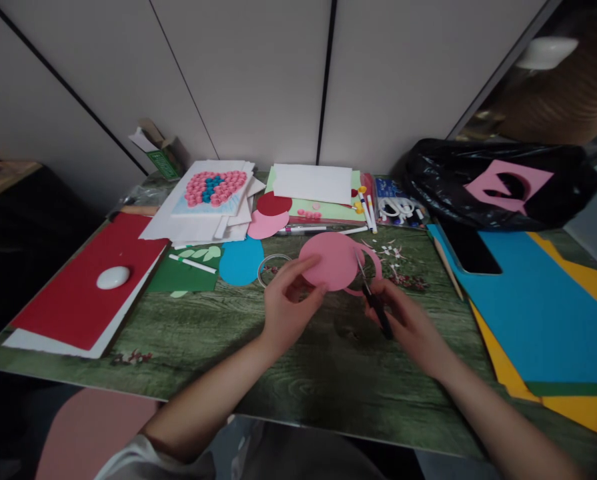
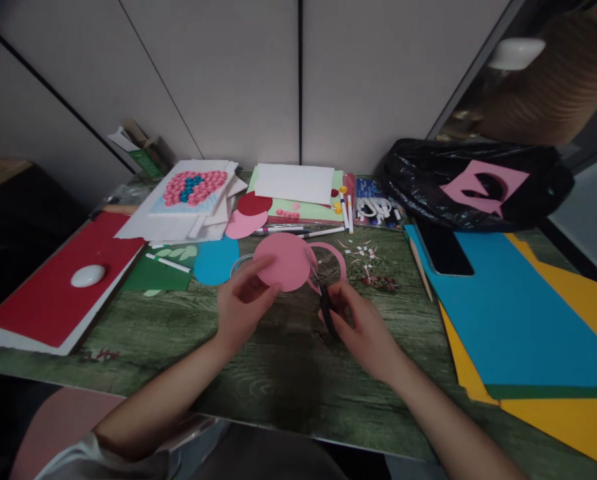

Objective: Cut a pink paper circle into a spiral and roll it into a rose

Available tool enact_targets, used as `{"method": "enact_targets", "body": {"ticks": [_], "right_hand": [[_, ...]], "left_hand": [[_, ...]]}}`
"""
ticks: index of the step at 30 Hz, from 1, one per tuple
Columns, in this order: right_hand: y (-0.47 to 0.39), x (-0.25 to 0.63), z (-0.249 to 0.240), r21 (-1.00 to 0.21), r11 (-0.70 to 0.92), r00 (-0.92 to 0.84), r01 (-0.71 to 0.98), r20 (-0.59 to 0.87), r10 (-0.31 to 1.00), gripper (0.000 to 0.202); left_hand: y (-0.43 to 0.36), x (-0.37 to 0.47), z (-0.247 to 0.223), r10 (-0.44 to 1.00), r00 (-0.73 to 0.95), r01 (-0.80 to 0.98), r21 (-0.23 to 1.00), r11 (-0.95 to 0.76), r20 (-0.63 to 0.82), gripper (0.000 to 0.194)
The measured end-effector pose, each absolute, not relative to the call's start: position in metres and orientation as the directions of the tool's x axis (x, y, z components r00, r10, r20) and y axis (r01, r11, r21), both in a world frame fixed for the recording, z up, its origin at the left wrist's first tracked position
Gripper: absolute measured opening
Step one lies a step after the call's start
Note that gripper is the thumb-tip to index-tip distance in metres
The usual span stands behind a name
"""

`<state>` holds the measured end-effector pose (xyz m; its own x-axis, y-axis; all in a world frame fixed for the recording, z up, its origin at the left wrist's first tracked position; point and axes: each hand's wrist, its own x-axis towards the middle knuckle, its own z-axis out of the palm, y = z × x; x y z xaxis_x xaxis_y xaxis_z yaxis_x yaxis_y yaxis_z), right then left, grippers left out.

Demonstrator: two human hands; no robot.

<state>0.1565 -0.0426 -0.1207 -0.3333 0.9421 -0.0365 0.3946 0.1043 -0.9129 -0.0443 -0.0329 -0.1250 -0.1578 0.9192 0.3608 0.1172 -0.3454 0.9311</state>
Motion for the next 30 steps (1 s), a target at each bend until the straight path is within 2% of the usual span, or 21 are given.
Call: {"method": "enact_targets", "body": {"ticks": [9,17,30], "right_hand": [[-0.0428,0.1570,-0.1204,-0.891,0.124,-0.336,0.436,-0.034,0.941,0.003],[-0.0436,0.1598,-0.1209,-0.882,0.146,-0.344,0.447,-0.020,0.939,0.002],[-0.0446,0.1598,-0.1181,-0.879,0.175,-0.372,0.444,-0.003,0.928,0.004]], "left_hand": [[-0.0321,-0.0440,-0.1234,0.910,-0.171,0.125,0.924,-0.360,0.378,0.036],[-0.0329,-0.0461,-0.1198,0.886,-0.185,0.184,0.901,-0.394,0.425,0.023],[-0.0316,-0.0451,-0.1214,0.872,-0.231,0.167,0.900,-0.402,0.432,0.031]]}}
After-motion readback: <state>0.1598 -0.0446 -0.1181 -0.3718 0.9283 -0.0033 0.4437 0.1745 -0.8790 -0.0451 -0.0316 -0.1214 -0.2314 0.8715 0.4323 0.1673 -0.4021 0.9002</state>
